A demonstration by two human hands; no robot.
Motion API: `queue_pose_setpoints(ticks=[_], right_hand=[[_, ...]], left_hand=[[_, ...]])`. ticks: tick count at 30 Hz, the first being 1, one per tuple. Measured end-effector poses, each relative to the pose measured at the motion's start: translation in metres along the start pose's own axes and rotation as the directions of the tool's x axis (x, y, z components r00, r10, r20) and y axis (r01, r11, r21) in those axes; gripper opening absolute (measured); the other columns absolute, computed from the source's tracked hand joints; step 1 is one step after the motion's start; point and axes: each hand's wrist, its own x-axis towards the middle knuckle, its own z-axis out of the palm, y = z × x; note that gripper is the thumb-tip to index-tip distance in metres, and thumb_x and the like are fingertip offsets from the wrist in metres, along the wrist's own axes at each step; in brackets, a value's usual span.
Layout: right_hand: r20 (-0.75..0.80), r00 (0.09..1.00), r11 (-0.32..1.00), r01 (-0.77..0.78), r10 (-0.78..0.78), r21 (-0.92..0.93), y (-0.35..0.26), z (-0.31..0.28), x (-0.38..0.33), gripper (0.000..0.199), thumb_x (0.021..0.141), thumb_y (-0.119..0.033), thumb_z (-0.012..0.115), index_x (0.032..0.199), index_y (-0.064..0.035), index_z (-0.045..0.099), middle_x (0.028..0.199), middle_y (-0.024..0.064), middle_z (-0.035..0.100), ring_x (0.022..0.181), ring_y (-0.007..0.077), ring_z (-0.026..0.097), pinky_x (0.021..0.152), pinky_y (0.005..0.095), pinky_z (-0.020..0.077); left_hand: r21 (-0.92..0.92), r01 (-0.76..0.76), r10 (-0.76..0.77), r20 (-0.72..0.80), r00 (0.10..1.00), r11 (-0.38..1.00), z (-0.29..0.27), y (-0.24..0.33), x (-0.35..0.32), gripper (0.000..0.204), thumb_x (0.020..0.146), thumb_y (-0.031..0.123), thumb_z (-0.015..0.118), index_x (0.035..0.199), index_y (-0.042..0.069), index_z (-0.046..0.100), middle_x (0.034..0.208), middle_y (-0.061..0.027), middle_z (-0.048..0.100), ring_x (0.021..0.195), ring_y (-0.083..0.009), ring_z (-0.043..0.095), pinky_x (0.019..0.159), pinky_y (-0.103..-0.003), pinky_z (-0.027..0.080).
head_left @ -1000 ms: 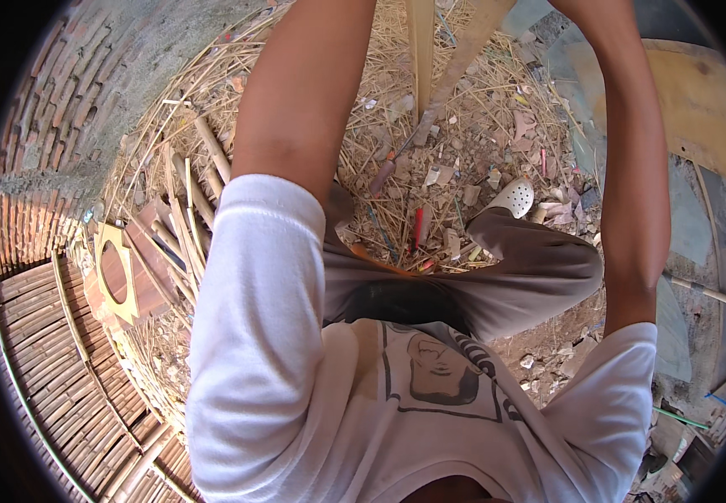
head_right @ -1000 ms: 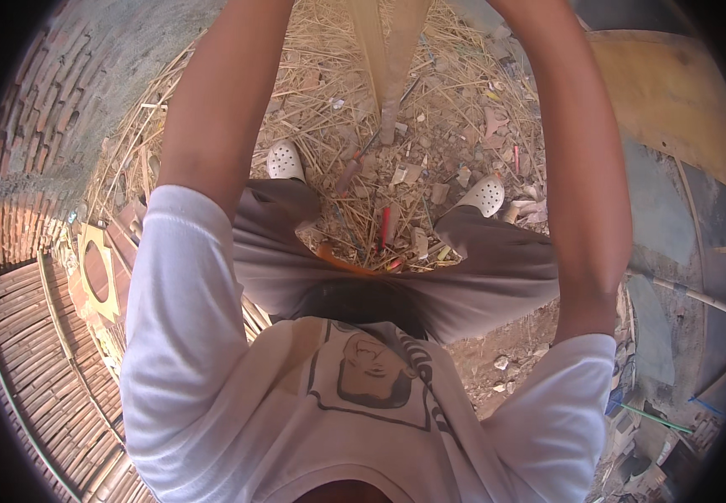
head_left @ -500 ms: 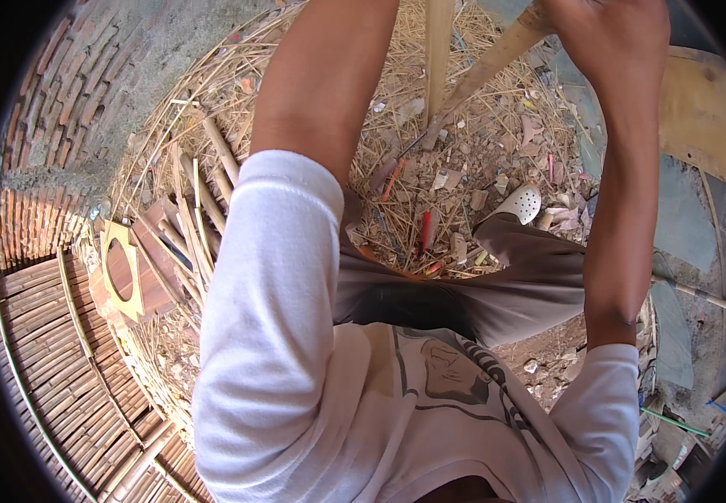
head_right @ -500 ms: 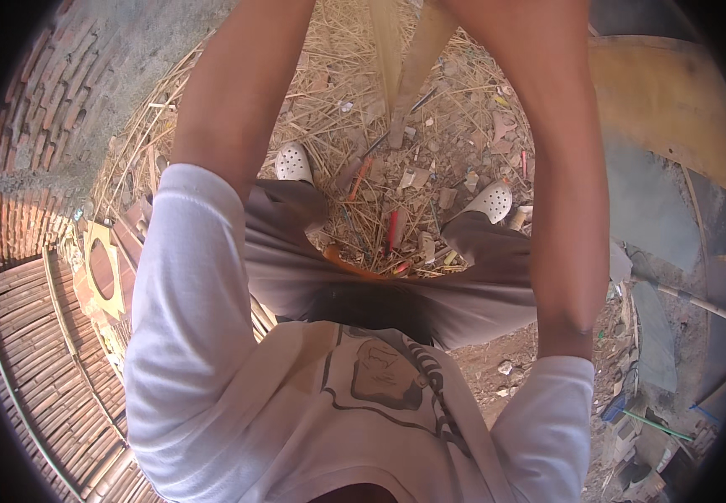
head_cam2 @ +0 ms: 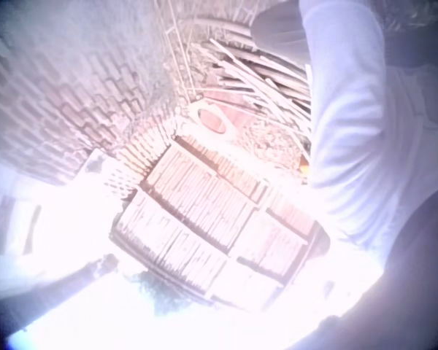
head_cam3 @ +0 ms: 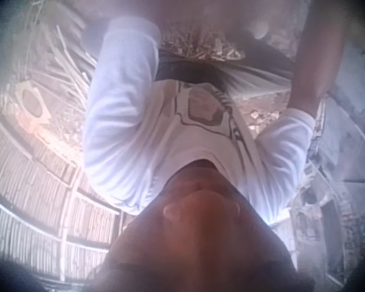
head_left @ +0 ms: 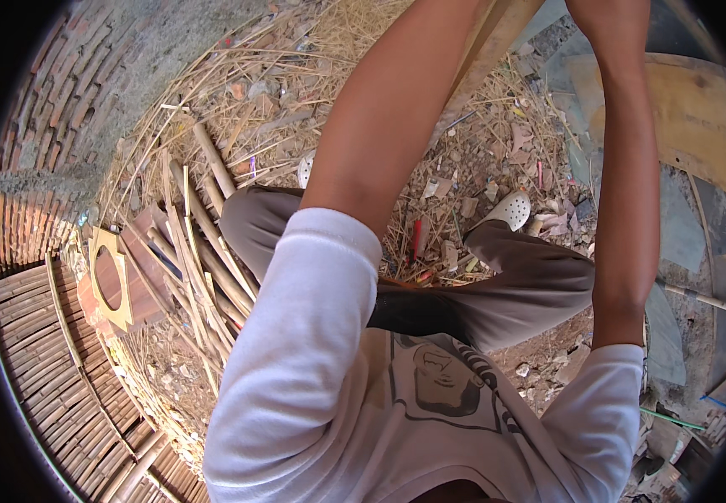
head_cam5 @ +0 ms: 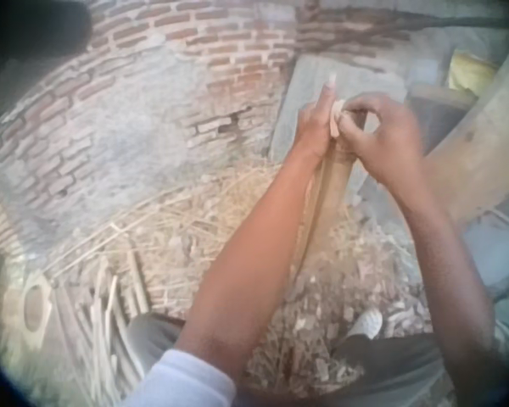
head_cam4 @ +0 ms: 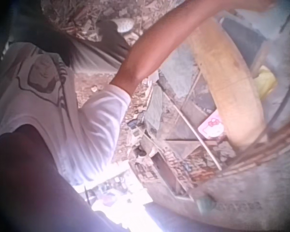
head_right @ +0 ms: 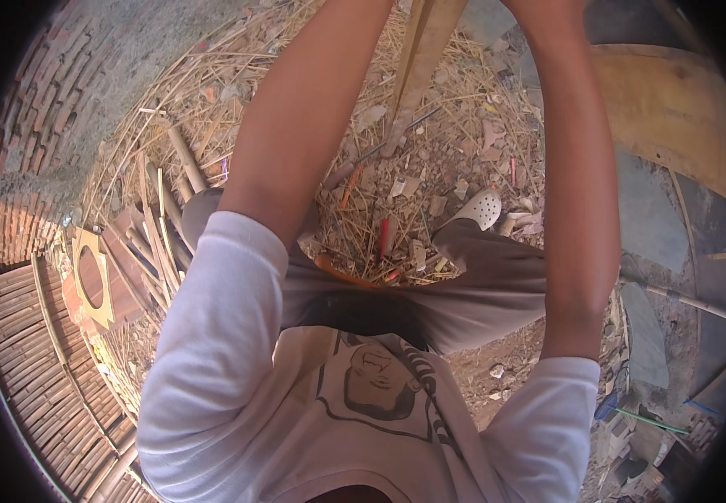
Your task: The person sits on the ground and uses a machete and a wooden mallet to split bamboo poles into thin strips. They repeatedly position the bamboo, strike the machete with the mallet, and separate the resulting strips.
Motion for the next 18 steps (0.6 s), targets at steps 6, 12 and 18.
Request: queue_pose_setpoints(ticks=[6, 12, 18], right_hand=[[-0.188, 0.963, 0.974, -0.166, 0.194, 0.154, -0.004, -0.004, -0.028, 0.034, 0.081, -0.016, 0.075, 0.11, -0.0029, 0.065, 0.117, 0.0115, 0.064, 0.108, 0.0218, 0.061, 0.088, 0.0348, 0.0507], [0.468, 0.376, 0.336, -0.926, 0.8, 0.17, -0.006, 0.037, -0.295, 0.034, 0.083, -0.024, 0.076, 0.104, -0.001, 0.063, 0.102, 0.009, 0.066, 0.091, 0.0181, 0.062, 0.08, 0.0322, 0.0513], [0.542, -0.365, 0.286, -0.561, 0.757, -0.777, -0.082, 0.08, -0.517, 0.102, 0.071, -0.05, 0.081, 0.144, -0.0038, 0.028, 0.145, 0.0248, 0.03, 0.136, 0.0411, 0.031, 0.107, 0.0552, 0.0315]], left_hand=[[0.129, 0.021, -0.021, 0.003, 1.0, 0.991, -0.021, 0.014, -0.011, 0.07, 0.085, 0.071, 0.056, 0.071, 0.003, 0.069, 0.068, -0.0055, 0.062, 0.065, -0.017, 0.057, 0.068, -0.034, 0.046], [0.642, -0.128, 0.454, -0.374, 0.809, 0.756, -0.019, 0.053, -0.038, 0.061, 0.079, 0.057, 0.074, 0.084, -0.004, 0.07, 0.077, -0.0118, 0.069, 0.068, -0.0224, 0.062, 0.069, -0.037, 0.049], [0.699, -0.213, 0.552, -0.303, 0.777, 0.683, -0.031, 0.037, -0.045, 0.046, 0.081, 0.04, 0.079, 0.093, -0.003, 0.068, 0.085, -0.0118, 0.07, 0.075, -0.019, 0.065, 0.071, -0.033, 0.051]])
